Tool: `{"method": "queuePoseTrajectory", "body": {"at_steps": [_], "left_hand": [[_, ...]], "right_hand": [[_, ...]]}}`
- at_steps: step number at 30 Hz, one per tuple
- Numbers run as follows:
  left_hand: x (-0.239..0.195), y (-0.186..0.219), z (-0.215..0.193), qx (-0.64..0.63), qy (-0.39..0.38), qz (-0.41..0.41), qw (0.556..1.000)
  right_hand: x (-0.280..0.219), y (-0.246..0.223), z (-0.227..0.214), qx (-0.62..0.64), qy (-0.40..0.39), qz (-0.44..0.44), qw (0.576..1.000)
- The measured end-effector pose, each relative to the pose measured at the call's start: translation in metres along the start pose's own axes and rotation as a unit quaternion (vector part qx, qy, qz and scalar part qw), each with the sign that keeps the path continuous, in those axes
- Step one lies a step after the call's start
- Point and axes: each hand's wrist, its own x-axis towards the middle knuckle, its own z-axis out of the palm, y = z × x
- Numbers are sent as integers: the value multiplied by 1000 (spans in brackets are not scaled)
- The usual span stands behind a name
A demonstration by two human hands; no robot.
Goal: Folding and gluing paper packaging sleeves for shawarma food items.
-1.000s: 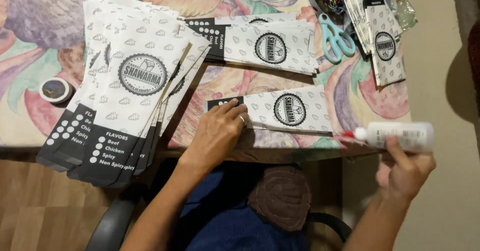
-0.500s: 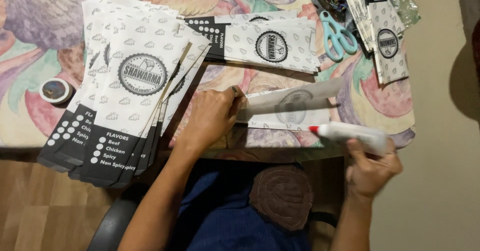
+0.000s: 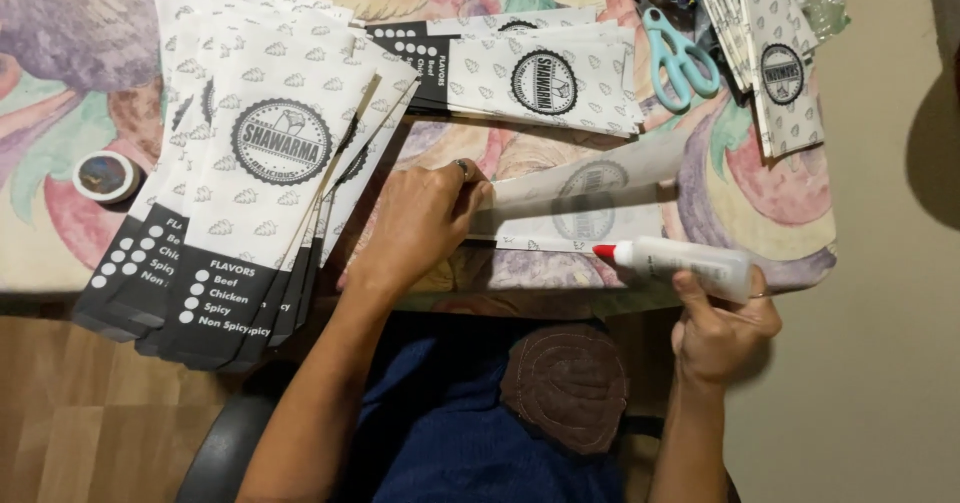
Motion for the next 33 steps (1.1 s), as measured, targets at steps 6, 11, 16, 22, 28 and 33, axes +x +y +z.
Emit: {"method": "queuePoseTrajectory", "body": {"at_steps": [6, 11, 16, 22, 28, 33], "left_hand": [[-1, -5, 1, -54, -10, -9, 998], [5, 0, -13, -77, -10, -6, 997], [13, -4, -21, -97, 8, -7, 995], [19, -12, -22, -152, -1, -18, 988], [22, -21, -20, -134, -27, -30, 990], [17, -14, -27, -135, -46, -16, 990]], "right_hand": [[18, -16, -18, -53, -7, -25, 998], [-5, -39, 9, -64, -8, -21, 998], [-30, -39, 75, -58, -67, -31, 996], [-58, -42, 126, 25, -114, 37, 992], [-73, -65, 166, 43, -163, 29, 985], [-68, -55, 144, 34, -139, 100, 985]]}}
